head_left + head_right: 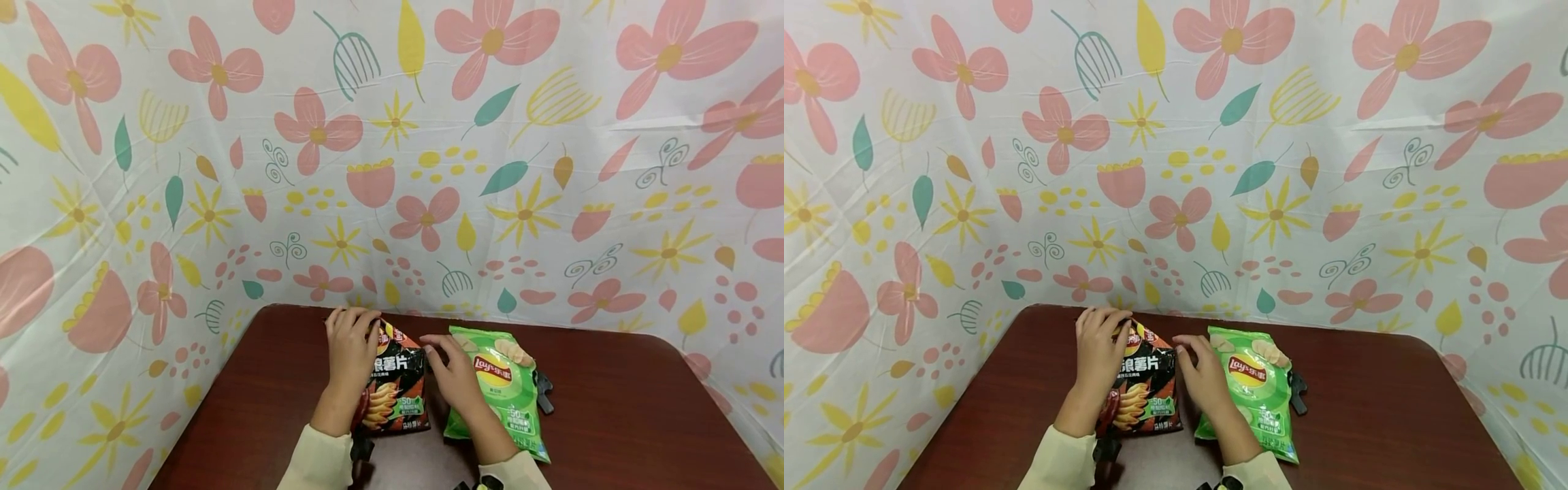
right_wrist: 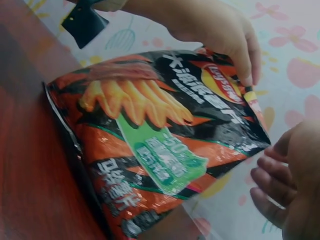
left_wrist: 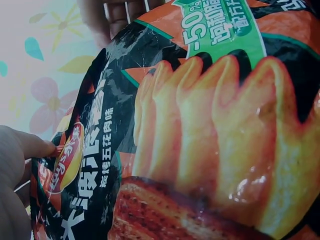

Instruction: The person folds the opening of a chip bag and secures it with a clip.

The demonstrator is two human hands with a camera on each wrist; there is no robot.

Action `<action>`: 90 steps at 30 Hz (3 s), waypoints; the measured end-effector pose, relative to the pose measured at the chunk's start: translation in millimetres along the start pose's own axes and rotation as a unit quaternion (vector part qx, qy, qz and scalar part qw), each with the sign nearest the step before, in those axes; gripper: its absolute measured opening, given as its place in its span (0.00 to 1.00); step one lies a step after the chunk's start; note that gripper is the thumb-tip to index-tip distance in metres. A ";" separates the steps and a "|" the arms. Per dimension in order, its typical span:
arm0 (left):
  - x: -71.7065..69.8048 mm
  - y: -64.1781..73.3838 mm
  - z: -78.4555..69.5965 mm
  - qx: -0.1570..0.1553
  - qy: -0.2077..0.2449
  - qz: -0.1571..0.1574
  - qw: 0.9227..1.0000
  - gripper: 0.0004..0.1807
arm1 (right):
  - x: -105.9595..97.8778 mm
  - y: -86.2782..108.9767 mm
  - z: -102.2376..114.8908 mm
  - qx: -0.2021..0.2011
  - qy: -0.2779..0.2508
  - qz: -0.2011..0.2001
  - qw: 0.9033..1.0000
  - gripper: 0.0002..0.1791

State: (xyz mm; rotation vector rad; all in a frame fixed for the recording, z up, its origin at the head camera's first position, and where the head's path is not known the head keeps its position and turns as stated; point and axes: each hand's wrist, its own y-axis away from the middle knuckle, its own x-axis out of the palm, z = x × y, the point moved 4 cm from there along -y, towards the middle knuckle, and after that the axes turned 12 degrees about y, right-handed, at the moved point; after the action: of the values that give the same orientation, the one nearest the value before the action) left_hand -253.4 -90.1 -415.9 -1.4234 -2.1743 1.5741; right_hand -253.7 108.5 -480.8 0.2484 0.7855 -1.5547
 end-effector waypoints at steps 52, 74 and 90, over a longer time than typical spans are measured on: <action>3.7 4.8 -1.2 -0.011 0.003 0.017 1.000 0.05 | 23.7 -14.4 -15.6 -0.104 0.392 0.151 0.902 0.16; 5.1 5.8 -3.1 0.003 0.014 -0.007 1.000 0.05 | 31.4 -12.2 -22.8 -0.116 0.385 0.139 0.905 0.14; 4.1 6.7 -5.0 -0.014 0.022 0.003 1.000 0.06 | 32.5 -14.0 -24.5 -0.098 0.358 0.135 0.919 0.16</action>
State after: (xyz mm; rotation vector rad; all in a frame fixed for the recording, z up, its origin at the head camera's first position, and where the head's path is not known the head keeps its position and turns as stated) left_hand -248.8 -83.6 -420.5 -1.4593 -2.1779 1.5062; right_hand -279.3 96.8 -513.4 0.7696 1.4024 -1.0982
